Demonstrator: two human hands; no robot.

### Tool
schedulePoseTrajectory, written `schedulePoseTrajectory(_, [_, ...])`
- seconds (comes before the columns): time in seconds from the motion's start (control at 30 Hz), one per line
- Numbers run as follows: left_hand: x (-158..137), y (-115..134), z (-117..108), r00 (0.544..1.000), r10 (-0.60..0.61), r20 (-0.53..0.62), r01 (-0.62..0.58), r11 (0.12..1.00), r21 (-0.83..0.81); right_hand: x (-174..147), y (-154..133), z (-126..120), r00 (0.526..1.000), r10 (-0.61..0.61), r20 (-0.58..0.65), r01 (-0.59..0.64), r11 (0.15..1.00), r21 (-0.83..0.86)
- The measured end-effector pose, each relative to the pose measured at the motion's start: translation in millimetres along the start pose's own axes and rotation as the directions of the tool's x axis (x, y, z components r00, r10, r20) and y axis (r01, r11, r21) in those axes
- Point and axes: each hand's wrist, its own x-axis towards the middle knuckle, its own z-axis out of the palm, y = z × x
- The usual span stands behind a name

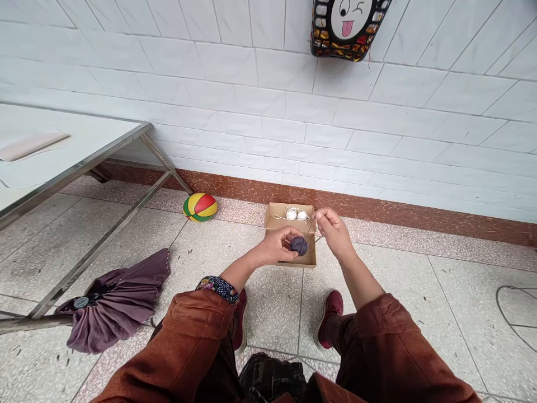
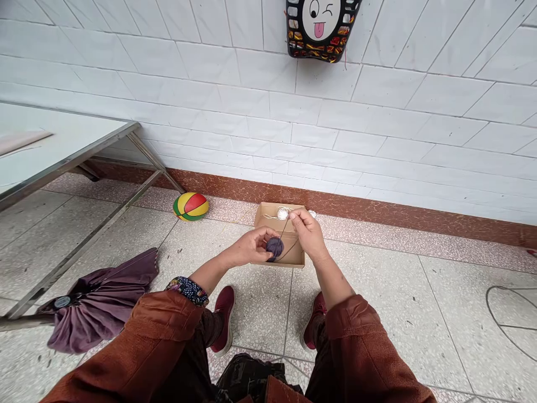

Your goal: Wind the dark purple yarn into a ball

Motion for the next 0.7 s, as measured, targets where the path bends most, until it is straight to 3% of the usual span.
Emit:
schedulePoseTrajectory(0.07, [-2, 7, 3, 0.998, 0.046, 0.052, -0.036, 0.986, -0.165, 3, 7, 0, 0.998, 0.01, -0.054, -0.013, 0.999, -0.047])
schedulePoseTrajectory(0.13, [-2, 13, 3, 0.993, 0.115, 0.021, -0.102, 0.944, -0.312, 4, 12, 4, 0.999, -0.002, -0.043, -0.005, 0.989, -0.147])
schedulePoseTrajectory(0.2, [1, 17, 0, 0.986, 0.145, -0.083, -0.166, 0.899, -0.405, 1, 17, 12, 1.0, -0.008, 0.029, 0.015, 0.968, -0.25])
schedulePoseTrajectory(0.3, [7, 15, -8, 0.957, 0.095, -0.275, -0.213, 0.873, -0.439, -7, 20, 27, 0.982, -0.004, 0.187, 0.074, 0.926, -0.37])
schedulePoseTrajectory(0.43, [14, 2, -19, 0.874, 0.044, -0.484, -0.198, 0.941, -0.273, -19, 9, 41, 0.899, -0.048, 0.434, 0.226, 0.902, -0.367])
schedulePoseTrajectory(0.53, [15, -7, -24, 0.85, 0.045, -0.525, -0.112, 0.989, -0.096, -23, -9, 41, 0.842, -0.115, 0.527, 0.261, 0.942, -0.21])
schedulePoseTrajectory(0.6, [14, -9, -25, 0.858, 0.055, -0.511, -0.071, 0.997, -0.013, -22, -19, 36, 0.866, -0.141, 0.48, 0.221, 0.969, -0.114])
schedulePoseTrajectory(0.7, [11, -7, -21, 0.899, 0.058, -0.435, -0.037, 0.998, 0.056, -17, -22, 24, 0.945, -0.131, 0.301, 0.145, 0.989, -0.026])
